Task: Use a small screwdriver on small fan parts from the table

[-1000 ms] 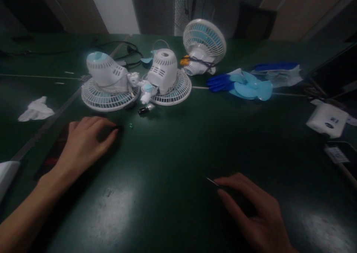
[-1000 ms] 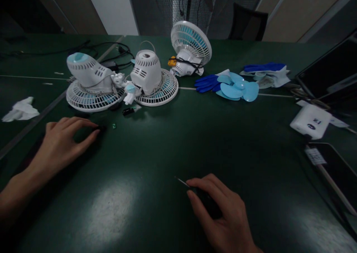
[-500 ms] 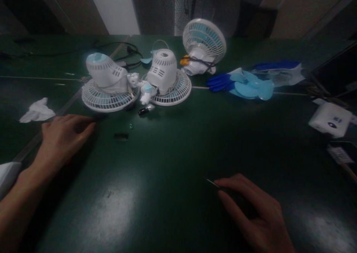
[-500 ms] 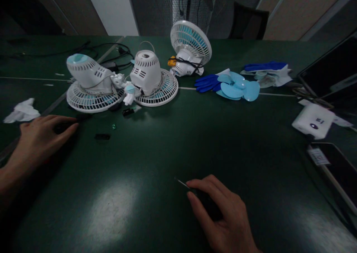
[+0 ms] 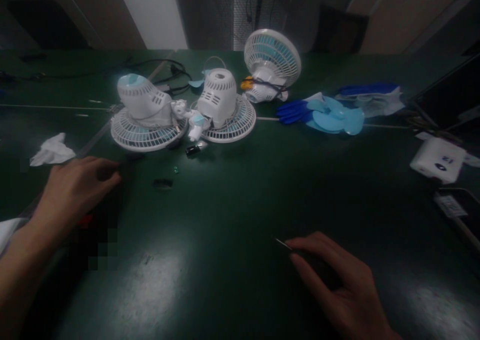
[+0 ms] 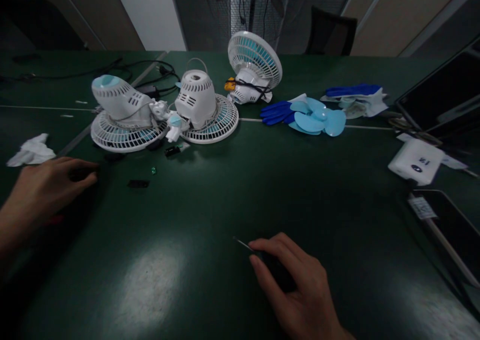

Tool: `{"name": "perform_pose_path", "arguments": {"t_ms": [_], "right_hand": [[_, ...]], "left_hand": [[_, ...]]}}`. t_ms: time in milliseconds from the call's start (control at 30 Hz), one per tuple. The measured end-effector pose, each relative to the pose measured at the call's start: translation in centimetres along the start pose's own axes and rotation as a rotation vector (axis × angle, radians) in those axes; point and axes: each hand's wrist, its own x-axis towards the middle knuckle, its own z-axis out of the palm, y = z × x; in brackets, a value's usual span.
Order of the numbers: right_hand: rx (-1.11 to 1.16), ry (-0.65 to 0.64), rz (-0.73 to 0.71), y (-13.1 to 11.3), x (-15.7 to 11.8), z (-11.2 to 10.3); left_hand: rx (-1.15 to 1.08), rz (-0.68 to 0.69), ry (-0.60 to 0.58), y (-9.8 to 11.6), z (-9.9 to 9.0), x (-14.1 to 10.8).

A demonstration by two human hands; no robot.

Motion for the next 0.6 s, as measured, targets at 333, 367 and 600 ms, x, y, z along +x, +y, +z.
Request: {"name": "perform_pose_path", "arguments": {"t_ms": [333, 367, 600], "right_hand": [[0.016, 0.003, 0.002, -0.4, 0.2, 0.0], [0.018, 0.006, 0.002, -0.4, 0.2, 0.0], [-0.009, 0.006, -0.004, -0.1, 0.2, 0.1]], "left_hand": [[-0.096, 0.045, -0.009, 0.6, -0.6, 1.0], [-0.133, 0.045, 0.009, 1.1, -0.8, 0.9], [-0.566, 0.201, 0.192, 7.1, -1.3, -2.3]]}}
